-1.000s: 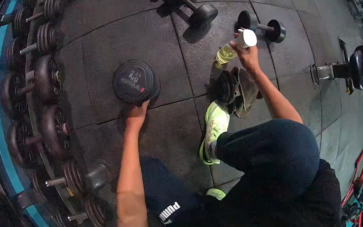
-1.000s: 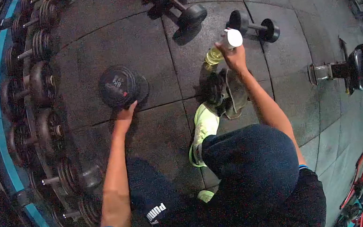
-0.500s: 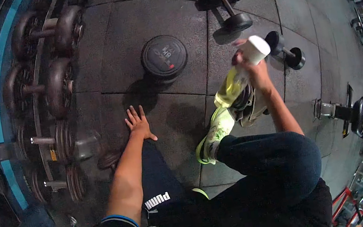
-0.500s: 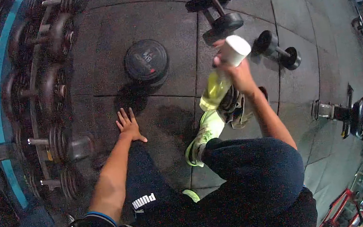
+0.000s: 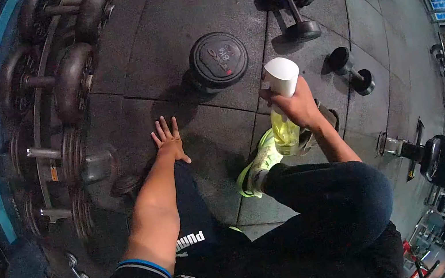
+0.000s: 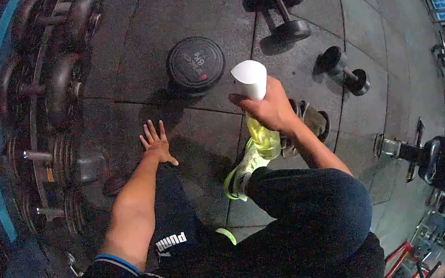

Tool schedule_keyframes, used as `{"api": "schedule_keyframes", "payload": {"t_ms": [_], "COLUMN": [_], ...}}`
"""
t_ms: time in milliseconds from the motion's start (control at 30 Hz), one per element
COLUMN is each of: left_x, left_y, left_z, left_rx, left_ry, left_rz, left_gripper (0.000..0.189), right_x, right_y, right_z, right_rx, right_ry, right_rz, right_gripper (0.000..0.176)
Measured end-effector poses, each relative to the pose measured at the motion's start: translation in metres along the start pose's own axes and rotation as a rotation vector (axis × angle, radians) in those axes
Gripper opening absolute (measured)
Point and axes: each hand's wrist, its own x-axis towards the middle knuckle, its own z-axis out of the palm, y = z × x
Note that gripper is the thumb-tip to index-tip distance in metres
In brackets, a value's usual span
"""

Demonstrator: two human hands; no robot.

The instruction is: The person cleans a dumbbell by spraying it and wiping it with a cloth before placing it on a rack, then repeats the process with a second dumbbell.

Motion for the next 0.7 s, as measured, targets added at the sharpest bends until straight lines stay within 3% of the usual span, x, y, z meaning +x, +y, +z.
{"api": "schedule_keyframes", "payload": {"t_ms": [167,500,567,633,667,700], "left_x": [0.001,0.001,0.000,-0.001,-0.001,-0.001], "left_y": [0.001,0.001,0.001,0.000,0.000,-0.001], "left_z": [-0.002,-0.001,0.000,0.000,0.000,-0.001], "left_rx": [0.004,0.002,-0.006,-0.019,-0.023,-0.026], "left_ry": [-0.014,0.003,0.011,0.018,0.021,0.022], "left_rz": [0.004,0.010,0.007,0.015,0.020,0.018], "left_gripper": [0.168,0.169,0.169,0.169,0.169,0.169], "right_x": [0.002,0.001,0.002,0.012,0.018,0.026], "right_y": [-0.004,0.018,0.017,0.030,0.060,0.073], "right_z": [0.004,-0.006,-0.017,-0.033,-0.051,-0.066], "right_rx": [-0.001,0.004,0.297,0.357,0.367,0.275], "right_ry": [-0.026,0.102,0.150,0.311,0.293,0.358], "right_rz": [0.118,-0.065,-0.060,-0.083,-0.134,-0.040], "right_gripper": [0.031,0.032,0.032,0.030,0.054,0.052]}}
